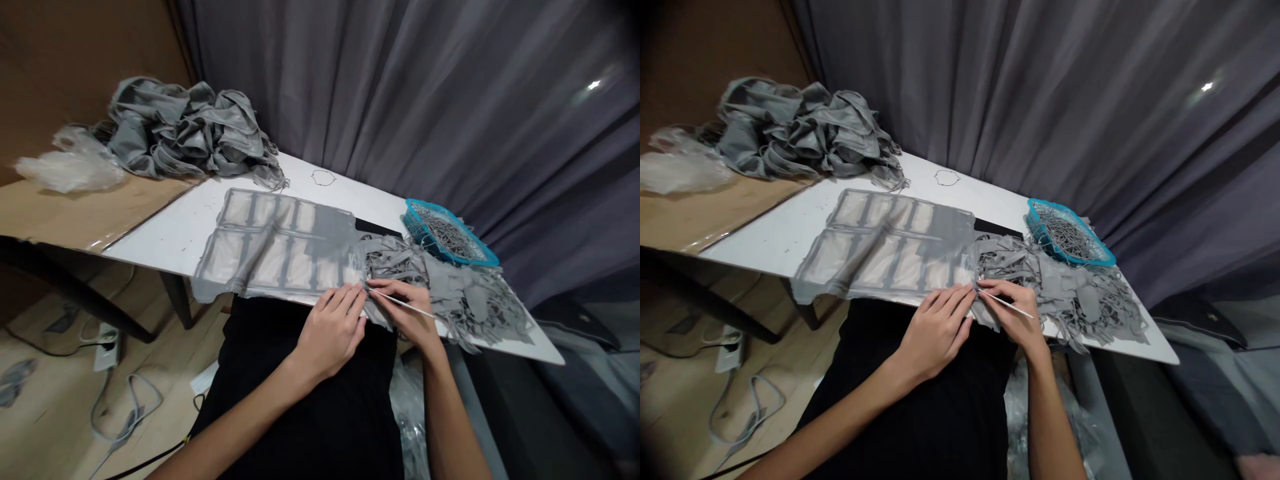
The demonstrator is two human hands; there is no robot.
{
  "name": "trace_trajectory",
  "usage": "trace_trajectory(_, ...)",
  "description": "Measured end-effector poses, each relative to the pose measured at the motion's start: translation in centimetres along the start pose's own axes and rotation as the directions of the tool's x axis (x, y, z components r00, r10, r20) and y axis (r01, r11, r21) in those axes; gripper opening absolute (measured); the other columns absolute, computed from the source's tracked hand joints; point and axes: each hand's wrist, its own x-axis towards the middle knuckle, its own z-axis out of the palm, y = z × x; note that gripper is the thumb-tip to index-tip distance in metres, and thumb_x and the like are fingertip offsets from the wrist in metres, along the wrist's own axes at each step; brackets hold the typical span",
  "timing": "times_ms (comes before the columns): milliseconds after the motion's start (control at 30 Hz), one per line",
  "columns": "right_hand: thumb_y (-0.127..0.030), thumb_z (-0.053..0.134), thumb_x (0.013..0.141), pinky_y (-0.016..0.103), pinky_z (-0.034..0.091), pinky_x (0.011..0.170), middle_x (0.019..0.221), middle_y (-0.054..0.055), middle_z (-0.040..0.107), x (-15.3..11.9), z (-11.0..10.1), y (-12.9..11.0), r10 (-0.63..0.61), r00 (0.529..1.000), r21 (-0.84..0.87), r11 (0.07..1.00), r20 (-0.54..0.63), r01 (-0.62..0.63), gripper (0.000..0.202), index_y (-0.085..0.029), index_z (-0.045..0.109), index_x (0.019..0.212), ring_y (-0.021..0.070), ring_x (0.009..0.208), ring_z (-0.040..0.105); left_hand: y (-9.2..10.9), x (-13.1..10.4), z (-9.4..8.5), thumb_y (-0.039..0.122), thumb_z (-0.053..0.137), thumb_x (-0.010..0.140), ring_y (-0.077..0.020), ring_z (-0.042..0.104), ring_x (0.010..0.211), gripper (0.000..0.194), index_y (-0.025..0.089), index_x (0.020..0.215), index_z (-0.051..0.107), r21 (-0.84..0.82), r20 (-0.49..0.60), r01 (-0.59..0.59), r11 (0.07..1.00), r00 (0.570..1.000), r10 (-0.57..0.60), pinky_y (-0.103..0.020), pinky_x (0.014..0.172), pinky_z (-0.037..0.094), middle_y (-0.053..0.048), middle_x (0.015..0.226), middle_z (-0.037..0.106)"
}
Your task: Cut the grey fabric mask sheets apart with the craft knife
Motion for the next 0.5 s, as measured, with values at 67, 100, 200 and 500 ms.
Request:
trace_trajectory(67, -0.034, 0.084, 0.098, 0.044, 0.068, 0.101, 0.115, 0.008, 0.089, 0.01, 0.02, 0.05, 0.012, 1.0, 0.007, 1.0, -0.009, -0.011, 0.01, -0.027, 0.087, 0.09, 0.0304, 0.106, 0.086, 0.01, -0.03, 0.03, 0.032, 0.051, 0.117, -0.0268, 0.062, 0.149, 0.046, 0.013, 0.157, 0.062, -0.003, -0.002, 0.002, 1.0, 1.0, -0.002, -0.044, 0.125, 0.04, -0.009, 0.165, 0.067)
trace_trajectory(100, -0.033, 0.084, 0.098, 0.044, 0.068, 0.101, 0.114, 0.008, 0.089, 0.01, 0.03, 0.05, 0.01, 1.0, 0.003, 1.0, -0.007, -0.01, 0.01, -0.027, 0.087, 0.09, 0.0305, 0.106, 0.086, 0.01, -0.05, 0.06, 0.032, 0.051, 0.117, -0.0267, 0.062, 0.149, 0.046, 0.013, 0.157, 0.062, -0.006, -0.004, 0.003, 1.0, 1.0, -0.003, -0.043, 0.125, 0.04, -0.009, 0.165, 0.067)
trace_trajectory(200, -0.032, 0.083, 0.099, 0.044, 0.067, 0.102, 0.115, 0.008, 0.089, 0.05, 0.05, -0.07, -0.021, 1.0, -0.021, 1.0, 0.011, 0.022, 0.01, -0.028, 0.087, 0.09, 0.03, 0.107, 0.086, 0.0, -0.13, 0.13, 0.033, 0.05, 0.117, -0.0267, 0.061, 0.15, 0.046, 0.013, 0.157, 0.062, -0.012, -0.01, 0.004, 1.0, 1.0, -0.004, -0.043, 0.126, 0.039, -0.008, 0.164, 0.067)
trace_trajectory(500, -0.032, 0.081, 0.1, 0.044, 0.067, 0.1, 0.116, 0.008, 0.089, 0.02, 0.07, -0.43, -0.039, 0.999, -0.043, 0.998, 0.012, 0.039, 0.014, -0.027, 0.085, 0.088, 0.0299, 0.105, 0.086, 0.01, -0.07, -0.01, 0.033, 0.051, 0.117, -0.0265, 0.062, 0.149, 0.047, 0.012, 0.157, 0.062, -0.015, 0.001, 0.007, 1.0, 1.0, -0.007, -0.043, 0.126, 0.04, -0.009, 0.163, 0.068)
